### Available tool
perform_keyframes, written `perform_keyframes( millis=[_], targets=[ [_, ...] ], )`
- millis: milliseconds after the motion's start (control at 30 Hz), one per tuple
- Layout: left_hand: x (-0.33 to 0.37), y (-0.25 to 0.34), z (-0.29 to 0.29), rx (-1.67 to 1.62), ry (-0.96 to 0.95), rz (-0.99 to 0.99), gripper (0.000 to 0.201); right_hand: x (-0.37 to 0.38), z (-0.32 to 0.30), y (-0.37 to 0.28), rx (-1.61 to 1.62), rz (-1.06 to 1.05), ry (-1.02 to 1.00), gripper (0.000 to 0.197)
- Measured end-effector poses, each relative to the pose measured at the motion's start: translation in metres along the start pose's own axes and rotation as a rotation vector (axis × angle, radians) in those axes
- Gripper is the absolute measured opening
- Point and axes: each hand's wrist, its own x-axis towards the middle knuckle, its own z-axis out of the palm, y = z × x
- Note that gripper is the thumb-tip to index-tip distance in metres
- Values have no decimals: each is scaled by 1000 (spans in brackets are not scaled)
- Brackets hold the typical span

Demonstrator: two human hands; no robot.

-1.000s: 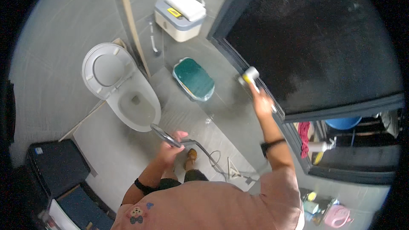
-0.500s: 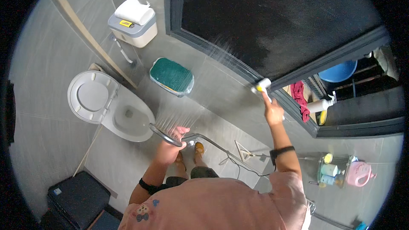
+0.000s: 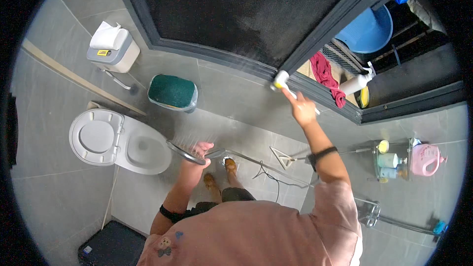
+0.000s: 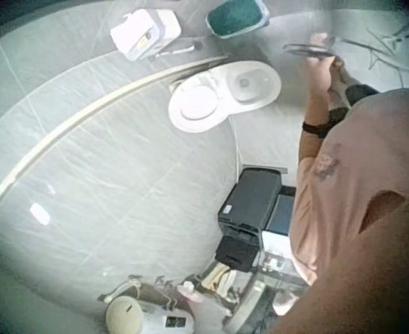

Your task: The person rinses a floor squeegee with a shower head, wipes a window frame with a cloth, and scrubs a glass door with a brush while spraying it with water.

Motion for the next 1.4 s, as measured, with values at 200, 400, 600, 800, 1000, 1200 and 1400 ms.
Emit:
perform_keyframes(
  millis=[200,400,600,800,1000,1200,1400],
  targets=[
    [12,8,28,86,-104,-180,31,41,-2,-16,3,-174,80,62],
    [7,-21,25,96,-160,-297,36,14,-23,38,-85,-231,35,59],
    [7,-30,44,331,-92,-114,37,39,12,-2,57,-148,220,62],
    [0,-27,34,541,-138,-157,36,13,4,39,-34,-235,109,63],
    [-5,-35,35,577,-98,94,31,90,-12,-45,103,-236,262,58],
    [8,2,29,1355,-138,381,32,86,-130,49,-163,-380,306,58],
    [14,44,44,832,51,460,33,170,-313,74,-186,-71,768,58]
  ],
)
